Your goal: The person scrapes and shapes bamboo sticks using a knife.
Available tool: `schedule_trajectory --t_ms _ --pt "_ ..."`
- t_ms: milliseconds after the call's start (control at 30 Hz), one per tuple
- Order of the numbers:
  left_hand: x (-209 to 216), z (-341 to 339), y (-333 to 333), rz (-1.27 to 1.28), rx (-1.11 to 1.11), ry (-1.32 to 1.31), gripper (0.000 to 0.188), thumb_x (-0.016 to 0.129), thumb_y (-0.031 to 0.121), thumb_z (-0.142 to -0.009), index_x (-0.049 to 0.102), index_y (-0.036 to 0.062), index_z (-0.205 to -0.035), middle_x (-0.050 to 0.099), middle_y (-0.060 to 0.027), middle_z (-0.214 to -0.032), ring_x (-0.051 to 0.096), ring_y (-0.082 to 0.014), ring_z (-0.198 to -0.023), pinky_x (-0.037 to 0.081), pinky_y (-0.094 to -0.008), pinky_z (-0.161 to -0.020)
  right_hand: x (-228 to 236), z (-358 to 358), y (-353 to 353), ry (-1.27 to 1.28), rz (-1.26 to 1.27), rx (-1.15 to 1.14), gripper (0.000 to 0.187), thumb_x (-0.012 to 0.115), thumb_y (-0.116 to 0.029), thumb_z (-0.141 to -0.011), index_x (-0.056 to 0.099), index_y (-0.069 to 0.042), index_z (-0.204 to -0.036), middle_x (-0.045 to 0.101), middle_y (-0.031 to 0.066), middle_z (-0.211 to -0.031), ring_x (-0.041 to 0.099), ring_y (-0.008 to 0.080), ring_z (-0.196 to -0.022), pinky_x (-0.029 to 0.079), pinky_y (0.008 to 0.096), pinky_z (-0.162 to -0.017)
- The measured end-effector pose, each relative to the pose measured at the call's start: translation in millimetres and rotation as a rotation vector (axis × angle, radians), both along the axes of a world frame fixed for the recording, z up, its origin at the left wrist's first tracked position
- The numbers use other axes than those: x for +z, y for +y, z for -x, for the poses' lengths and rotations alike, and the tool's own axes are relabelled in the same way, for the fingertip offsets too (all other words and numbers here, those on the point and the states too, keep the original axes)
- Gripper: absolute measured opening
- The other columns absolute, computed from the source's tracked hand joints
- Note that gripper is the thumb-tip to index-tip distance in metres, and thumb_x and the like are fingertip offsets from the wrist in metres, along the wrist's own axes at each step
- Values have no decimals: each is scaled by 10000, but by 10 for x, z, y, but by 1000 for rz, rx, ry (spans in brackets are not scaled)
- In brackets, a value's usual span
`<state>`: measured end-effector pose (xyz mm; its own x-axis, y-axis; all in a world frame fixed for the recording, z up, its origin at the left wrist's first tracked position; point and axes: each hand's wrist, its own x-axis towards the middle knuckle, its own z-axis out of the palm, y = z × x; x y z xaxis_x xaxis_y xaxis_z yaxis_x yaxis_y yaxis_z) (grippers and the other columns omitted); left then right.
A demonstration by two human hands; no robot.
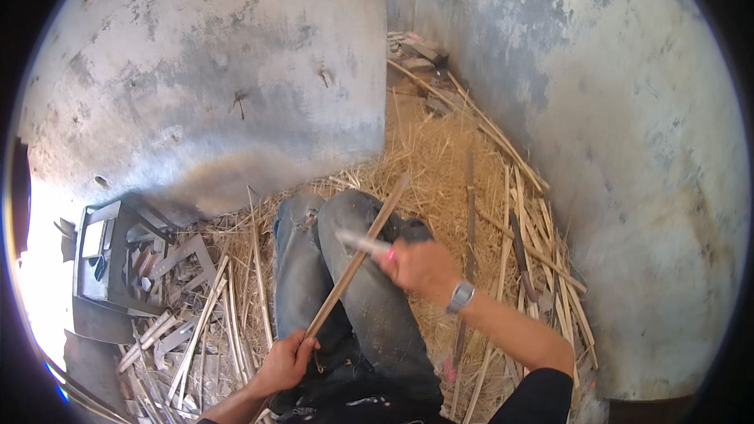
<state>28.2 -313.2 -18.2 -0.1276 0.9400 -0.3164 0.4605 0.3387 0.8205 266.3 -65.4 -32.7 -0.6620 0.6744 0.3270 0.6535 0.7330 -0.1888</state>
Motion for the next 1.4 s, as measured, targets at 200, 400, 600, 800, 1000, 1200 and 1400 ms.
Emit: schedule_trajectory --t_ms 200,400,600,800,1000,1200,1400 --pt "-30 -8 -87 4 -5 14 227 539 206 -1047 665 29 -980 574 -139 -578 646 -312 -551 473 -406 -542 2 -148 324 -7 34 -139 582 519 -563 -996 627 -104 -654 566 133 -500 568 330 -419 432 437 -400" --pt "45 -27 12 26 0 -4 232 536 212 -1047 665 32 -979 588 -154 -590 658 -335 -568 473 -430 -545 113 -11 339 46 -45 -49 556 587 -539 -966 602 -96 -630 565 134 -503 585 338 -431 457 439 -416" --pt "29 31 -32 2 -19 33 253 517 232 -1062 660 35 -993 580 -68 -600 599 -187 -543 462 -359 -536 85 13 325 28 -2 -20 607 533 -554 -996 626 -64 -650 559 145 -482 588 329 -418 465 434 -400" --pt "48 22 -51 27 -30 9 262 510 237 -1063 663 36 -993 577 -69 -602 602 -197 -547 464 -359 -542 96 -58 344 -93 -96 46 627 459 -572 -1018 667 -76 -696 580 118 -493 610 316 -437 471 449 -421" --pt "-41 -8 -117 20 -25 10 270 510 241 -1063 670 37 -990 591 -73 -614 607 -189 -554 470 -354 -547 59 -32 206 -96 49 36 581 529 -556 -997 637 -102 -651 579 144 -516 580 324 -420 454 441 -421" --pt "-35 32 -109 30 -11 6 248 518 221 -1058 677 38 -1009 593 -67 -614 607 -178 -554 470 -344 -544 169 71 262 -54 12 -70 602 532 -572 -994 637 -93 -646 562 157 -496 605 330 -447 480 456 -457" --pt "17 -10 -122 -63 -13 65 211 541 180 -1037 687 39 -1097 603 -142 -618 642 -282 -552 490 -388 -546 389 -388 1008 16 117 -388 614 494 -490 -1039 629 -44 -639 555 190 -521 596 380 -499 455 476 -474"
